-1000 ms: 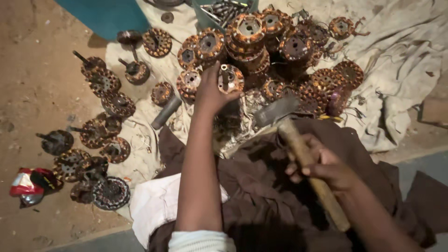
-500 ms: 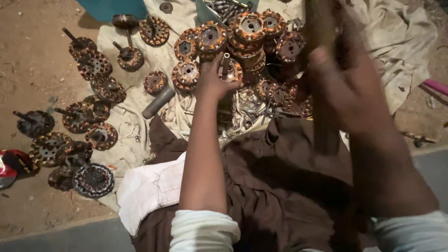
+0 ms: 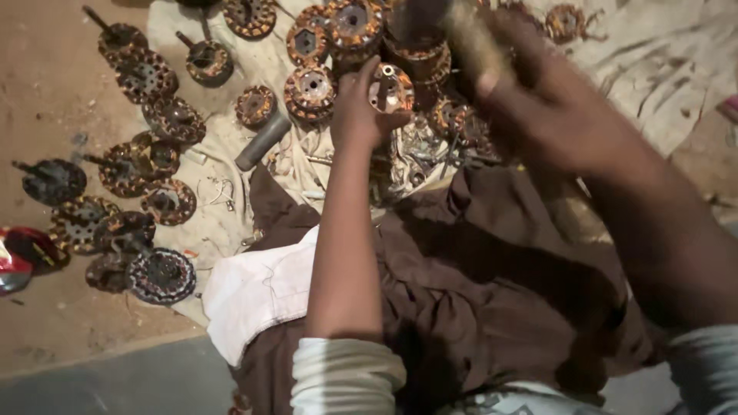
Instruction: The person sits on the floor and dismantles copper motor stators, hammering the components and using a punch on a metal block, then pulls copper windings out of the stator housings with pliers. Many dismantled stators lie on a cloth around them.
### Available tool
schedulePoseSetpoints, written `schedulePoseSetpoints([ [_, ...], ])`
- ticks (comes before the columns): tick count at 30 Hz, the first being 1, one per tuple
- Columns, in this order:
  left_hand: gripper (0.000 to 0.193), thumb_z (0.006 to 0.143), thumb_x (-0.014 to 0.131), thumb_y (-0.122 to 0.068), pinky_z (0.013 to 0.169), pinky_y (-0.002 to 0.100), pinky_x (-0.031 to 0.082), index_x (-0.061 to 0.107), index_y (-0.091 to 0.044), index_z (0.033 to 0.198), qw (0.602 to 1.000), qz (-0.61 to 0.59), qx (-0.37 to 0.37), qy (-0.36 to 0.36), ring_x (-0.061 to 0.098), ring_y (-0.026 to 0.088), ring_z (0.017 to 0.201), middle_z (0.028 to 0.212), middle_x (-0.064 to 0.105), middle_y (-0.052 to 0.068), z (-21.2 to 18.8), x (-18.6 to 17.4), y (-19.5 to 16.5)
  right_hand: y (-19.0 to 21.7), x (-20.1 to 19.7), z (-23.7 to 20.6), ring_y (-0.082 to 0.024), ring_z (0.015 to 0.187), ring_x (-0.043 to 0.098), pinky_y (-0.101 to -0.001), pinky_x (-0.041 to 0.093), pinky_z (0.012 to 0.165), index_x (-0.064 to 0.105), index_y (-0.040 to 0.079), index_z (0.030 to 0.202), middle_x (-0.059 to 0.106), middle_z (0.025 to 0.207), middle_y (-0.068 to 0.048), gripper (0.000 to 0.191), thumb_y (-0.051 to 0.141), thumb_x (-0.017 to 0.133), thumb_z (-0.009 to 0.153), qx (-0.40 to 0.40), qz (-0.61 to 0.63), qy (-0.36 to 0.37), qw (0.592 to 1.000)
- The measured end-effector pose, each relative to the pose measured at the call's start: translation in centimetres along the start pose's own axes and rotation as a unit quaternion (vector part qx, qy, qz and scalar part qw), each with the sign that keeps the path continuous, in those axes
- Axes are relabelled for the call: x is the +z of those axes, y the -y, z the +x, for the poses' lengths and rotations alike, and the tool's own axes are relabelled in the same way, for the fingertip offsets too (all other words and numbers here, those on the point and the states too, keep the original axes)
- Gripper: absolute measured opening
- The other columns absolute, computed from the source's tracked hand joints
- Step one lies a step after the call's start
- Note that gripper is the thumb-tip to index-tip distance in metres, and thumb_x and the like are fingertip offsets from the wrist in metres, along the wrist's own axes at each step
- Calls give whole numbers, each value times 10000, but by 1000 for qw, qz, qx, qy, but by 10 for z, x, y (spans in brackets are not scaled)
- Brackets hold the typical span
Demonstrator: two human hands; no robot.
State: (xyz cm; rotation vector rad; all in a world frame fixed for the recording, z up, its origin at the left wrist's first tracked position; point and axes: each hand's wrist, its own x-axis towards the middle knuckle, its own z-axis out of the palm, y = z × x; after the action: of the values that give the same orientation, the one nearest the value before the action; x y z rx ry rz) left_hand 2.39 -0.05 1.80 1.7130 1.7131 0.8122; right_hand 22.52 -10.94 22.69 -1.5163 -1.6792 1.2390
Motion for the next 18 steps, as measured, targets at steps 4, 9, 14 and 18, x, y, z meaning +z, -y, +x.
schedulePoseSetpoints([
  [4, 1117, 518, 999, -427, 935, 454, 549, 437, -349, 1481, 1000, 7, -17, 16, 593, 298, 1227, 1414, 519, 65, 2, 2, 1, -3, -11, -10, -171, 737, 601, -333, 528, 658, 298, 44, 1654, 591, 1005, -95, 569, 275, 530, 1189, -164, 28, -100, 981],
  [9, 1126, 532, 996, -423, 961, 451, 550, 434, -360, 1506, 1000, 19, -25, 3, 612, 280, 1241, 1412, 549, 51, -3, 1, -2, -52, 23, 21, -370, 1239, 658, -474, 531, 1073, 166, 95, 1677, 592, 1441, -270, 641, 313, 513, 1184, -222, -268, -144, 927],
  [14, 1124, 548, 992, -361, 947, 473, 548, 423, -378, 1517, 999, 50, -12, 11, 605, 302, 1239, 1403, 550, 60, -4, -3, -6, -81, 48, 35, -477, 1274, 606, -525, 497, 1058, 250, 134, 1691, 576, 1450, -341, 666, 342, 540, 1128, -138, -188, -68, 970],
  [18, 1098, 565, 997, -408, 943, 458, 553, 417, -385, 1498, 999, 13, -32, 6, 609, 302, 1230, 1433, 520, 68, -5, -3, -5, -63, 31, 20, -355, 1054, 589, -502, 506, 879, 199, 97, 1690, 540, 1402, -333, 738, 358, 567, 1106, -37, -7, -109, 993],
])
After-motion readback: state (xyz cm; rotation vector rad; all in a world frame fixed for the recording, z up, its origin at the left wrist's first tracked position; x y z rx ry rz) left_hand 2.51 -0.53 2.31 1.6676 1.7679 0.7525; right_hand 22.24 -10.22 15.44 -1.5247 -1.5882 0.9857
